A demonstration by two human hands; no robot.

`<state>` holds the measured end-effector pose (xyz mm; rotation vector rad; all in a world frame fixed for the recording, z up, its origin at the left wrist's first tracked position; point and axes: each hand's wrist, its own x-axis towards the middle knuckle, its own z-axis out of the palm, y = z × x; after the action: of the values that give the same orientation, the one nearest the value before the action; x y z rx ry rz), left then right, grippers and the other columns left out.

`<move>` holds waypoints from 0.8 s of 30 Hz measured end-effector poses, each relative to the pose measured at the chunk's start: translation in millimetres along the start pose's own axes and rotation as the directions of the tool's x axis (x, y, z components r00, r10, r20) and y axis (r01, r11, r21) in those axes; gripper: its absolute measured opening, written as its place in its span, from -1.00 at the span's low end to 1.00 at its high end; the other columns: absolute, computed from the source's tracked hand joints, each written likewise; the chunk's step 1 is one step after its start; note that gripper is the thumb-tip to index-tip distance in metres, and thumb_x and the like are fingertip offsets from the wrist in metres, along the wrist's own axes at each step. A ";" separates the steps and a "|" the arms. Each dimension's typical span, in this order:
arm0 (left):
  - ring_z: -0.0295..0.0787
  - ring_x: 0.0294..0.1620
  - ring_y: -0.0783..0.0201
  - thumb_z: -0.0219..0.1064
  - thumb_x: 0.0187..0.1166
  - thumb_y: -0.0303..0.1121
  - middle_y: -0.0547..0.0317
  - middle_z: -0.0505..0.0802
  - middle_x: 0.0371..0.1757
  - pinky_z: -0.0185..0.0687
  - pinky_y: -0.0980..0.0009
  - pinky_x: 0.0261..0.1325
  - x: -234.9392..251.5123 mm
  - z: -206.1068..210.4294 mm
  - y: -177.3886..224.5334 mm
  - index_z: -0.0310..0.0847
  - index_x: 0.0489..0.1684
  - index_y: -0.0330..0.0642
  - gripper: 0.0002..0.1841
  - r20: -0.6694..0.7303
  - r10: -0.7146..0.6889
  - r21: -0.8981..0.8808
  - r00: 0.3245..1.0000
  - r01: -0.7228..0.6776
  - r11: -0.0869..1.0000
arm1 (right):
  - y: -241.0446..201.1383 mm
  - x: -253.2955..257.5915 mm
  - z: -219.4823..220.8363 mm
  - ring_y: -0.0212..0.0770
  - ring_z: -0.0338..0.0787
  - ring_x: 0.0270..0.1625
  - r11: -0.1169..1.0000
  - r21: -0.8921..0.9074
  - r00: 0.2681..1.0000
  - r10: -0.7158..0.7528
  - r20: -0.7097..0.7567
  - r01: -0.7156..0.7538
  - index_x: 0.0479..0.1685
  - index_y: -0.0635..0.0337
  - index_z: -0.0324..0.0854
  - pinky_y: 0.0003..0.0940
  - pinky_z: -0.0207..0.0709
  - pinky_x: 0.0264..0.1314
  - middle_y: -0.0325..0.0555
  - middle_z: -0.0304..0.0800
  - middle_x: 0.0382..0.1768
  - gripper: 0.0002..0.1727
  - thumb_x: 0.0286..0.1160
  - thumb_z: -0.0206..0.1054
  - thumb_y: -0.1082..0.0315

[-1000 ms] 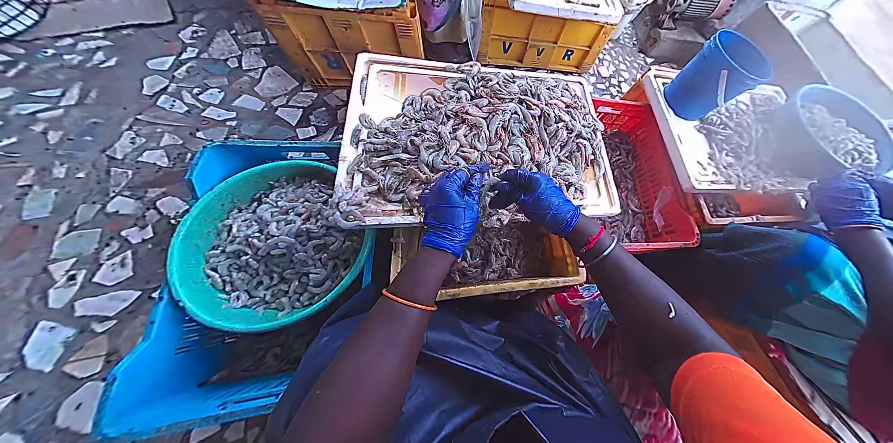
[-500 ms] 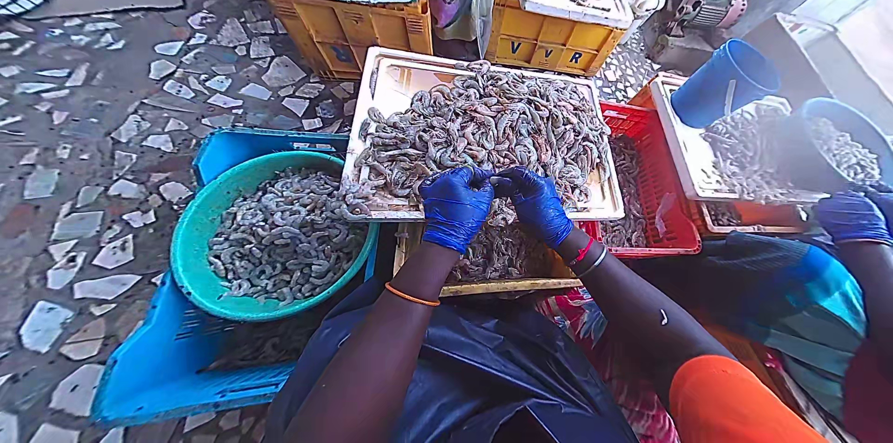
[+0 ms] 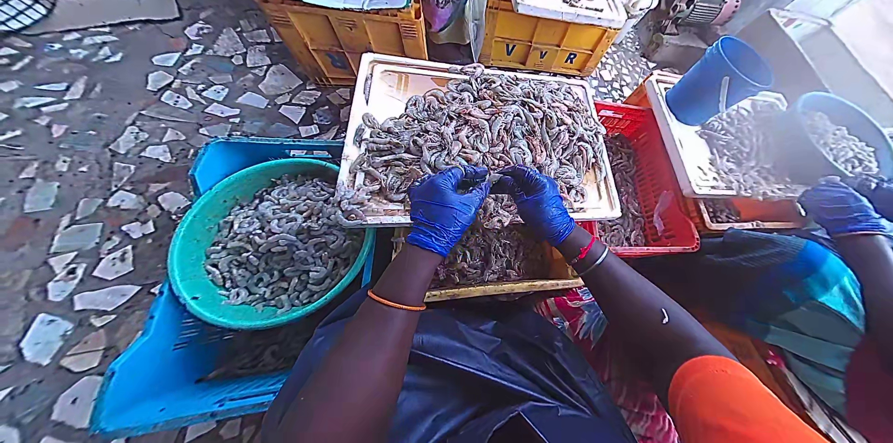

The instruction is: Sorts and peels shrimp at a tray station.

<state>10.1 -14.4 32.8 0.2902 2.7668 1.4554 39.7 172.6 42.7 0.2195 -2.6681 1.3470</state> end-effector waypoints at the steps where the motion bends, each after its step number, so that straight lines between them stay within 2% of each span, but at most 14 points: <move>1: 0.86 0.13 0.27 0.49 0.49 -0.05 0.30 0.96 -0.01 0.50 -0.13 0.46 -1.1 1.5 1.0 0.92 -0.03 0.15 -0.77 -0.001 0.009 0.062 1.000 -0.009 0.998 | -1.0 -0.6 1.3 -0.37 0.90 -0.06 0.998 -0.055 1.000 -0.001 0.012 0.001 0.10 0.07 0.80 -0.23 0.75 0.11 -0.25 0.96 -0.11 -0.80 0.72 0.31 0.28; 2: 0.87 0.09 0.25 0.49 0.49 -0.07 0.27 0.96 -0.07 0.43 -0.15 0.50 -2.0 3.1 2.4 0.91 -0.08 0.11 -0.78 0.001 0.006 0.094 1.000 -0.006 0.996 | -2.2 -1.7 3.0 -0.30 0.90 -0.07 0.995 -0.102 1.000 -0.001 0.021 0.004 0.11 0.04 0.80 -0.16 0.75 0.08 -0.22 0.95 -0.11 -0.80 0.72 0.32 0.25; 4: 0.87 0.04 0.22 0.47 0.49 -0.11 0.24 0.95 -0.13 0.46 -0.17 0.46 -2.7 5.7 5.2 0.90 -0.13 0.07 -0.81 0.015 -0.037 0.115 0.999 0.035 0.993 | -5.5 -3.7 6.0 -0.15 0.90 -0.06 0.986 -0.167 0.999 -0.024 0.022 0.027 0.12 0.08 0.80 -0.04 0.73 0.07 -0.11 0.94 -0.11 -0.79 0.70 0.33 0.27; 8: 0.87 -0.13 0.08 0.47 0.38 -0.16 0.15 0.92 -0.27 0.64 -0.22 0.04 -4.0 8.2 10.2 0.87 -0.20 0.03 -0.82 -0.006 -0.121 0.122 0.993 0.121 0.985 | -7.6 -8.3 17.7 -0.12 0.91 -0.10 0.968 -0.224 0.992 -0.124 -0.039 0.113 0.05 0.15 0.80 -0.07 0.77 0.01 -0.04 0.93 -0.15 -0.84 0.63 0.37 0.41; 13: 0.82 -0.21 0.11 0.52 0.38 -0.30 0.10 0.88 -0.29 0.66 -0.13 -0.05 1.0 7.6 4.7 0.81 -0.21 -0.09 -0.86 0.076 -0.223 -0.160 0.972 0.233 0.959 | -8.5 -7.2 15.5 -0.15 0.90 -0.11 0.978 -0.173 0.991 -0.126 -0.040 0.117 0.05 0.14 0.79 -0.08 0.77 -0.01 -0.07 0.91 -0.15 -0.84 0.65 0.36 0.37; 16: 0.73 -0.36 0.25 0.48 0.42 -0.40 0.15 0.82 -0.38 0.64 0.08 -0.16 3.0 7.5 1.5 0.76 -0.31 -0.16 -0.94 0.075 -0.230 -0.285 0.970 0.242 0.927 | -6.1 -7.6 11.0 -0.17 0.88 -0.15 0.983 -0.124 0.987 -0.147 -0.071 0.137 0.06 0.15 0.80 -0.11 0.76 -0.06 -0.06 0.90 -0.16 -0.83 0.66 0.35 0.38; 17: 0.74 -0.35 0.28 0.47 0.44 -0.42 0.16 0.82 -0.37 0.67 0.14 -0.15 3.4 6.3 1.1 0.76 -0.31 -0.18 -0.95 0.073 -0.240 -0.308 0.968 0.251 0.918 | -5.5 -7.9 9.1 -0.18 0.88 -0.15 0.986 -0.100 0.987 -0.139 -0.082 0.131 0.07 0.15 0.80 -0.12 0.76 -0.07 -0.06 0.90 -0.17 -0.83 0.66 0.35 0.38; 19: 0.77 -0.30 0.27 0.44 0.48 -0.42 0.12 0.84 -0.33 0.69 0.14 -0.09 5.1 2.4 0.1 0.77 -0.26 -0.21 -0.94 0.078 -0.273 -0.301 0.959 0.284 0.910 | -5.6 -7.8 3.6 -0.21 0.89 -0.12 0.996 -0.039 0.993 -0.082 -0.081 0.080 0.10 0.16 0.78 -0.13 0.76 -0.01 -0.09 0.91 -0.16 -0.81 0.68 0.32 0.39; 22: 0.82 -0.11 0.15 0.47 0.50 -0.31 0.08 0.89 -0.19 0.65 -0.09 0.08 8.5 -3.7 -8.0 0.81 -0.16 -0.13 -0.88 0.121 -0.289 -0.185 0.949 0.308 0.933 | -1.4 -4.8 -3.2 -0.33 0.93 -0.14 0.996 0.079 0.998 -0.028 -0.064 0.033 0.08 0.22 0.78 -0.23 0.82 0.08 -0.16 0.96 -0.20 -0.81 0.69 0.29 0.42; 23: 0.84 -0.02 0.15 0.49 0.50 -0.27 0.12 0.91 -0.10 0.66 -0.13 0.16 9.3 -4.5 -11.9 0.83 -0.09 -0.07 -0.84 0.159 -0.265 -0.168 0.951 0.291 0.942 | 1.4 -4.6 -4.9 -0.32 0.94 -0.17 0.995 0.103 0.999 -0.012 -0.048 0.017 0.06 0.22 0.78 -0.24 0.84 0.05 -0.15 0.95 -0.22 -0.81 0.70 0.29 0.39; 24: 0.85 0.07 0.19 0.51 0.52 -0.26 0.15 0.92 0.03 0.68 -0.08 0.25 9.2 -5.2 -13.2 0.83 0.05 -0.03 -0.78 0.212 -0.216 -0.194 0.953 0.258 0.947 | 3.2 -5.0 -6.3 -0.31 0.94 -0.22 0.993 0.120 1.000 0.009 -0.029 -0.005 0.04 0.22 0.78 -0.23 0.86 0.00 -0.16 0.95 -0.24 -0.82 0.70 0.31 0.37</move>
<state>-1.5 -24.4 25.8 0.0808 2.3705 1.5610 44.3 179.9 42.9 0.2020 -2.5689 1.5022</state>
